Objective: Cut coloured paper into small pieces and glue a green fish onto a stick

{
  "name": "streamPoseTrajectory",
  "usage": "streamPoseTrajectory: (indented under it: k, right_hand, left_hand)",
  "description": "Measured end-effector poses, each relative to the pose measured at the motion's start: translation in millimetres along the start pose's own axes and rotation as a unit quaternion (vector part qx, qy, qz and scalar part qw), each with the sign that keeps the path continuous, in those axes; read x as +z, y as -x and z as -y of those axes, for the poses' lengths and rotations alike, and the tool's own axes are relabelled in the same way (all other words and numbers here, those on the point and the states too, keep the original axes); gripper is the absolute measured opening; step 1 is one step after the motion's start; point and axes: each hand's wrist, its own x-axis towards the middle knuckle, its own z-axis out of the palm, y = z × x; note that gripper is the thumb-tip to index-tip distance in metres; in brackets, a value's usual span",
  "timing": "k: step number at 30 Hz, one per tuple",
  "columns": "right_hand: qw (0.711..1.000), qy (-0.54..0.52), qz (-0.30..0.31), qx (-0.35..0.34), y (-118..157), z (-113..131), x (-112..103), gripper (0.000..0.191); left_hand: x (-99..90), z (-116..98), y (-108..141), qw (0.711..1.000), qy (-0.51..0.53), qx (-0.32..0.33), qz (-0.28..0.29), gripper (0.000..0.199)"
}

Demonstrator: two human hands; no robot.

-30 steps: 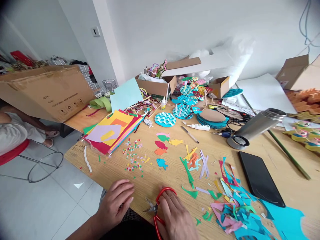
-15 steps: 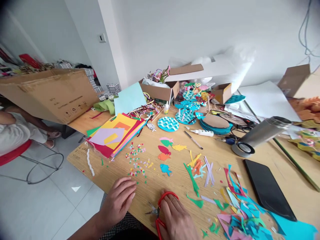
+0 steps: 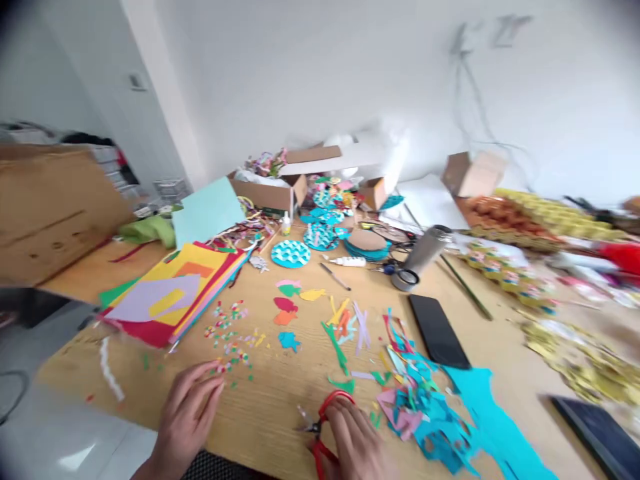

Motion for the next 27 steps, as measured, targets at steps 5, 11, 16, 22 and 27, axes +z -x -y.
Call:
streamPoseTrajectory:
  k: [5,11,16,22,27]
  right_hand:
    - [0.993,-0.064,-0.027,0.092,-5.2,20.1,3.7,0.017]
    - [0.989,-0.051,0.006,0.136,17.6,9.5,-5.3,0.022]
    - [0.988,0.040,-0.023,0.150,39.2,-16.2,-20.0,0.022]
    - [0.980,0.057,-0.059,0.183,52.5,-36.3,-31.2,0.018]
    - [0.943,0.007,-0.051,0.329,32.4,-88.8,-63.6,0.012]
  left_hand:
    - [4.6,8.5,-4.4,0.999,0.018,0.046,-0.011,0.009]
    - [4.5,7.9,-6.4,0.997,0.032,0.069,-0.015,0.008]
    - [5.8,11.2,-5.9,0.997,0.022,0.076,-0.016,0.015]
    - [6.3,10.7,-6.8,0.997,0.006,0.076,-0.021,0.014]
    - [6.5,9.4,-9.0,0.996,0.005,0.090,-0.025,0.013]
